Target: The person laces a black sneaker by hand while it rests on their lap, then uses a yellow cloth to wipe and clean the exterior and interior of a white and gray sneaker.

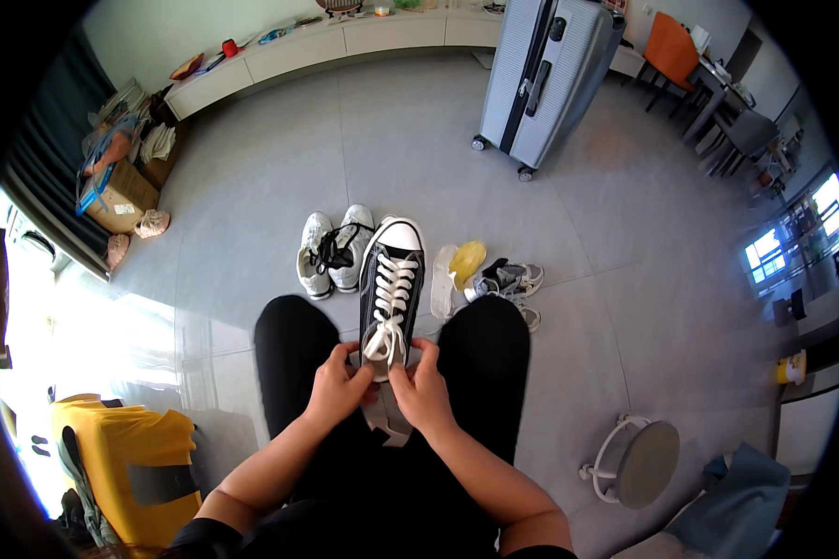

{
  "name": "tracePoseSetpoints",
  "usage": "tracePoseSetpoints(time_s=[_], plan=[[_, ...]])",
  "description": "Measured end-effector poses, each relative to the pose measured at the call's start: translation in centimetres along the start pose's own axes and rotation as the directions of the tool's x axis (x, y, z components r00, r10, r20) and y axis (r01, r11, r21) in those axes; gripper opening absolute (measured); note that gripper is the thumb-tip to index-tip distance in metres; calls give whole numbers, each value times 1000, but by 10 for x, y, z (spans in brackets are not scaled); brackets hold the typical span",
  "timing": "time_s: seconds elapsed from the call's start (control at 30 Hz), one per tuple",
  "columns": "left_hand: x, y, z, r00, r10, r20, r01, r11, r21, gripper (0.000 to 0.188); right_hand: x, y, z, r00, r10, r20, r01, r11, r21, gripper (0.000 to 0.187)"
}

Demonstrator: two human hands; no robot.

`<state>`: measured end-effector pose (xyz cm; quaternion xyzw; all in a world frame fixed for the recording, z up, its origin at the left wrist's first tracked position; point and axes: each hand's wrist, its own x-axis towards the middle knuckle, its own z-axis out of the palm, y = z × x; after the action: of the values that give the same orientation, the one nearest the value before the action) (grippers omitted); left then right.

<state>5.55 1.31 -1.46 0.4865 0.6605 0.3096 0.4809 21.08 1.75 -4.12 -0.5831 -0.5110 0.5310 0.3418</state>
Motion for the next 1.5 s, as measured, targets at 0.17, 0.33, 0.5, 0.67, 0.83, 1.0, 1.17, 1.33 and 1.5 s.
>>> tracePoseSetpoints(time_s=[0.17, 0.33, 0.5, 0.67, 0.83, 1.0, 1.17, 1.33, 1.5], plan=[[99, -34, 13, 988, -96, -117, 103, 993, 55, 50, 87, 34, 43, 984, 115, -139, -108, 992, 57, 60], [182, -102, 39, 980, -100, -172, 167, 883, 440, 46, 152, 90, 70, 866, 498, -52, -483, 858, 176, 57], [246, -147, 72, 973, -224, -51, 222, 859, 461, 47, 212, 212, 102, 867, 448, -220, -435, 894, 106, 48], [310, -190, 94, 987, -158, -7, 138, 843, 520, 38, 237, 188, 93, 791, 605, -91, -507, 731, 458, 54], [356, -213, 110, 955, -282, 94, 249, 931, 266, 28, 257, 215, 80, 751, 646, -136, -477, 673, 566, 56], [374, -216, 127, 934, -355, 41, 353, 934, 57, 40, 259, 223, 55, 676, 706, -212, -415, 602, 682, 44], [357, -223, 145, 906, -418, -61, 420, 907, 25, 60, 267, 219, 33, 600, 750, -277, -307, 536, 786, 33], [331, -236, 162, 908, -377, -184, 380, 925, -22, 56, 299, 234, 5, 572, 673, -468, -194, 666, 720, 34], [310, -210, 169, 901, -423, -100, 408, 902, -139, 47, 321, 236, -4, 721, 204, -663, -507, 806, -304, 43]])
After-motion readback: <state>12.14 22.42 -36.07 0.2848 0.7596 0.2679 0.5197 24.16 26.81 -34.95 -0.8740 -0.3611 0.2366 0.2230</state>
